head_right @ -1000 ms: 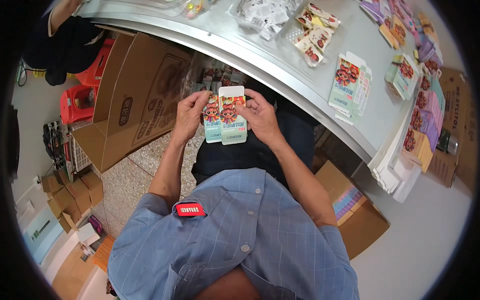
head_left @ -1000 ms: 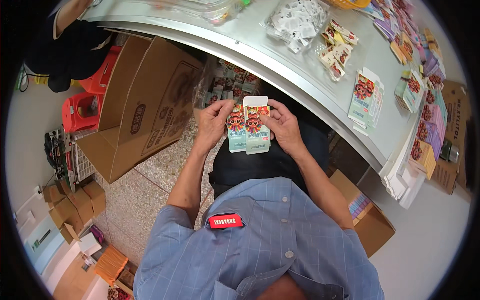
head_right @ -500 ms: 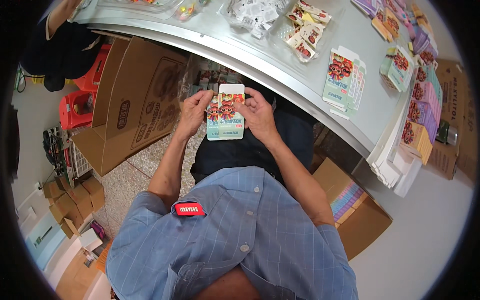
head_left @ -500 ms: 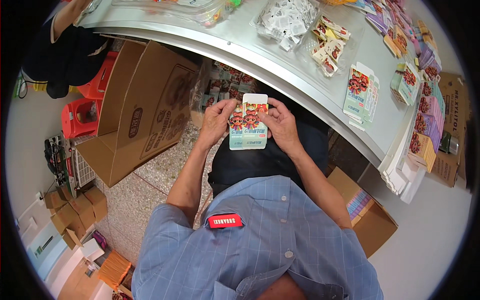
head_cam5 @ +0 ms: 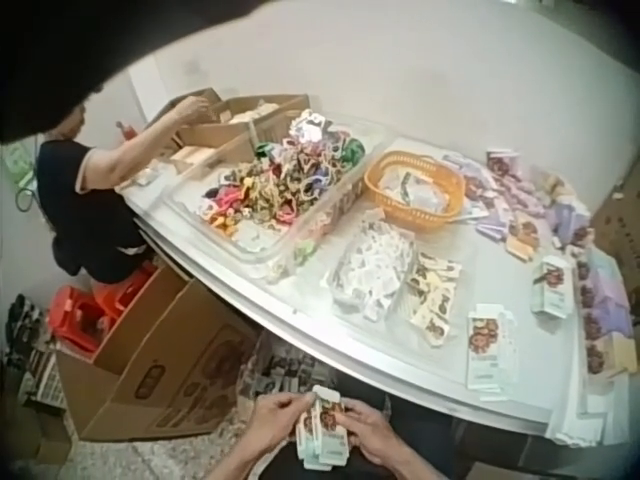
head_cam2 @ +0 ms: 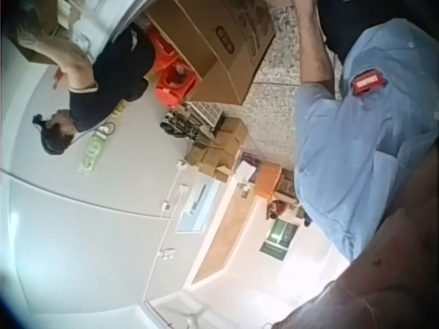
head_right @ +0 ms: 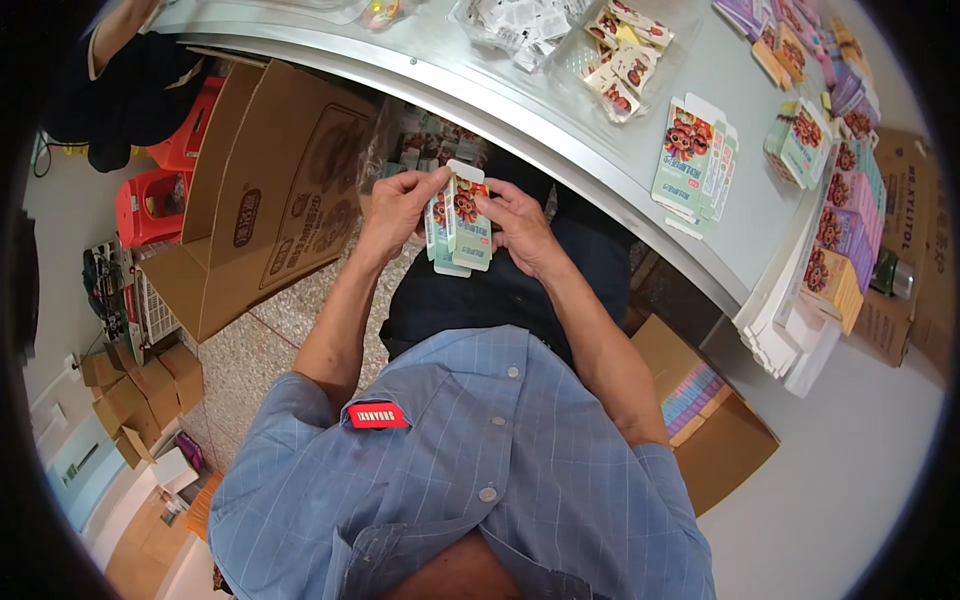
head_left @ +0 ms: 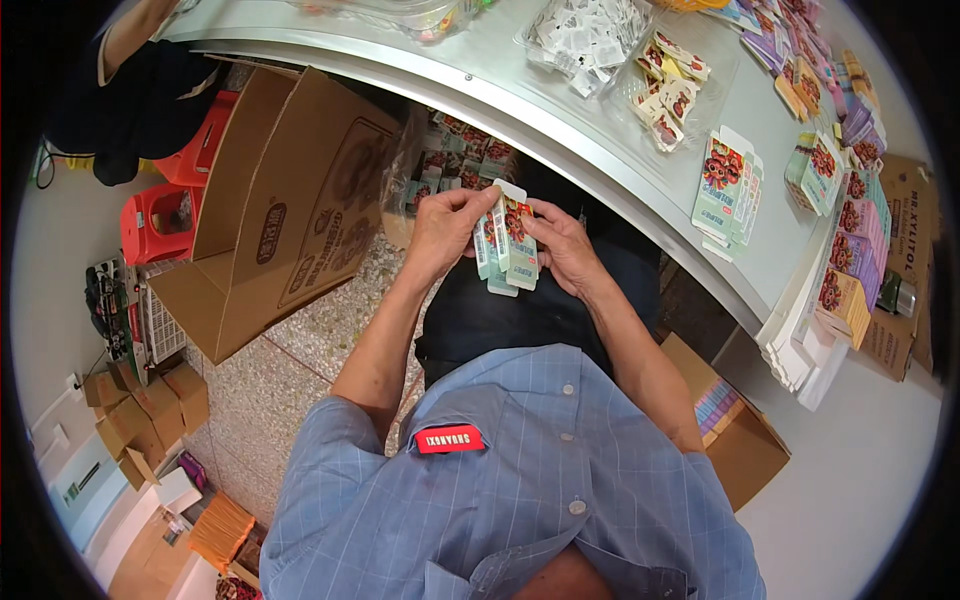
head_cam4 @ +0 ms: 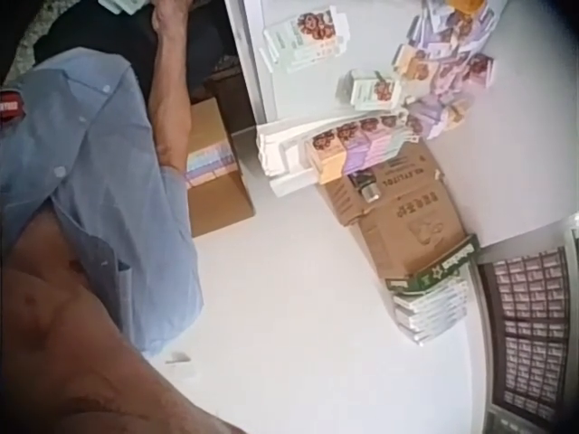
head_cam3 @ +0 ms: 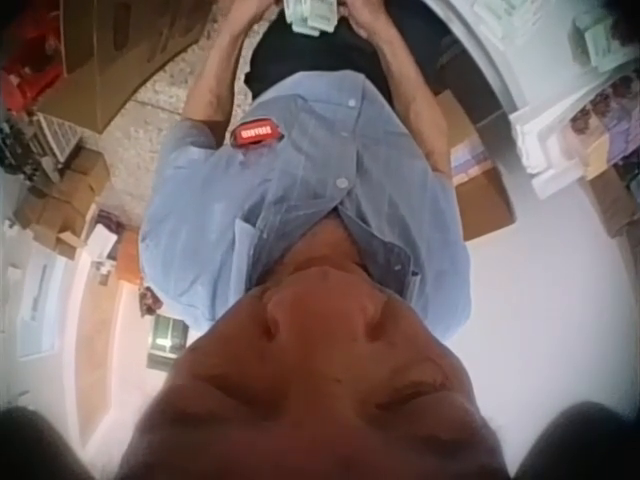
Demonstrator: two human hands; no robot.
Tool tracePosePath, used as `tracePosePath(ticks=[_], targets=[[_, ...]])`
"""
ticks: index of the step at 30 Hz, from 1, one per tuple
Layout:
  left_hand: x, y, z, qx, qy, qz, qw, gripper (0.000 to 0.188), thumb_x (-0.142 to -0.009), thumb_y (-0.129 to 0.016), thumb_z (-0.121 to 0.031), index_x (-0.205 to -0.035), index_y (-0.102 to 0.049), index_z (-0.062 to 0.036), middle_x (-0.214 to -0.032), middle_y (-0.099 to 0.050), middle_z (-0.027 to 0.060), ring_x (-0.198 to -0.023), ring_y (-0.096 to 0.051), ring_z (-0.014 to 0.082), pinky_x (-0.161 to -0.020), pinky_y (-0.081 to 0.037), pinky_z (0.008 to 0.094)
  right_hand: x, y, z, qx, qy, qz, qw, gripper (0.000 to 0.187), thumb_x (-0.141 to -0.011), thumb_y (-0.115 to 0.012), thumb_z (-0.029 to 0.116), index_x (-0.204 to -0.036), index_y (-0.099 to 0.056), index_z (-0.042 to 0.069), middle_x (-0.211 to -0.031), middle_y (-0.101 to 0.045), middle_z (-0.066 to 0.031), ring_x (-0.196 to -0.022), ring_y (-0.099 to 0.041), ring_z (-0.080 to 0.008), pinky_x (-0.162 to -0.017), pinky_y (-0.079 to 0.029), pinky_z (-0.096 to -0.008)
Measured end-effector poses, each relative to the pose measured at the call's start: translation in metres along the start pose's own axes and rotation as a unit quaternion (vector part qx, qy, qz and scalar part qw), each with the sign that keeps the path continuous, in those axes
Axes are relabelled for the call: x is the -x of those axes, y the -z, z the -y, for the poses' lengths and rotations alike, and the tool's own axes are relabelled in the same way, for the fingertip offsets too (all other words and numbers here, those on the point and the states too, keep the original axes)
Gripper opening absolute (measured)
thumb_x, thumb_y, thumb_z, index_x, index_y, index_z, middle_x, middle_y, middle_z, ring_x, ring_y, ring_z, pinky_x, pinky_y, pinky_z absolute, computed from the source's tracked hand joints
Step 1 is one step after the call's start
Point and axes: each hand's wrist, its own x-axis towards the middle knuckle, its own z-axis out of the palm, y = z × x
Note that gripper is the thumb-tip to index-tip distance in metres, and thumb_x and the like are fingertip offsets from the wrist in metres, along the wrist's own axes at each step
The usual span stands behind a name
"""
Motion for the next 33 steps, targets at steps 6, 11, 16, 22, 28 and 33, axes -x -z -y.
tracePosePath(ticks=[6,11,16,22,28,33], targets=[[-0.001,-0.002,0.002,-0.018,0.021,-0.008,1.0,0.042,-0.092,-0.074,-0.041,-0.086,-0.073,0.0001,-0.066,-0.064,0.0015,-0.05,-0.055,0.0066,-0.04,-0.04,0.0231,-0.001,0.0,-0.003,-0.014,-0.002,-0.004,1.0,0.045,-0.099,-0.064,0.022,-0.136,-0.052,-0.001,-0.117,-0.067,-0.0108,-0.101,-0.068,-0.0159,-0.082,-0.061,-0.0317],[-0.008,-0.001,0.007,-0.023,0.046,-0.034,0.998,0.039,-0.094,-0.071,-0.038,-0.082,-0.072,-0.0009,-0.062,-0.064,0.002,-0.047,-0.055,0.0071,-0.037,-0.04,0.0229,-0.004,-0.003,-0.008,-0.065,-0.053,-0.006,0.996,0.04,-0.099,-0.064,0.022,-0.13,-0.057,-0.002,-0.115,-0.068,-0.0104,-0.101,-0.069,-0.016,-0.084,-0.06,-0.0297],[-0.022,0.0,0.037,0.037,0.081,-0.036,0.995,0.04,-0.094,-0.07,-0.038,-0.079,-0.072,-0.0012,-0.062,-0.064,0.0028,-0.045,-0.055,0.009,-0.036,-0.04,0.0232,-0.008,0.001,-0.017,-0.064,-0.082,-0.035,0.994,0.034,-0.099,-0.064,0.021,-0.125,-0.06,-0.001,-0.112,-0.07,-0.0096,-0.098,-0.07,-0.0162,-0.084,-0.06,-0.0294],[-0.033,0.002,0.049,0.067,0.114,-0.019,0.991,0.039,-0.095,-0.07,-0.036,-0.083,-0.072,0.0,-0.067,-0.067,0.0036,-0.049,-0.058,0.0095,-0.039,-0.043,0.0249,-0.011,0.006,-0.02,-0.055,-0.084,-0.047,0.994,0.034,-0.099,-0.065,0.022,-0.123,-0.061,-0.001,-0.111,-0.07,-0.0102,-0.096,-0.071,-0.0169,-0.081,-0.062,-0.0312],[-0.054,0.047,0.072,-0.017,0.049,-0.028,0.998,0.029,-0.096,-0.069,-0.03,-0.099,-0.073,-0.0017,-0.081,-0.071,0.0038,-0.063,-0.064,0.0112,-0.052,-0.051,0.0257,-0.002,-0.004,-0.011,-0.056,0.005,-0.104,0.993,0.041,-0.097,-0.067,0.025,-0.128,-0.057,-0.001,-0.106,-0.071,-0.0097,-0.088,-0.072,-0.0164,-0.072,-0.062,-0.0302],[-0.066,0.078,0.062,-0.23,-0.105,-0.134,0.958,0.05,-0.099,-0.065,-0.032,-0.131,-0.059,0.0066,-0.107,-0.071,0.0123,-0.094,-0.067,0.0181,-0.079,-0.053,0.0291,0.003,-0.003,-0.004,0.079,0.114,-0.162,0.977,0.049,-0.096,-0.07,0.025,-0.133,-0.051,-0.002,-0.094,-0.07,-0.0066,-0.073,-0.069,-0.0121,-0.052,-0.053,-0.0236]])
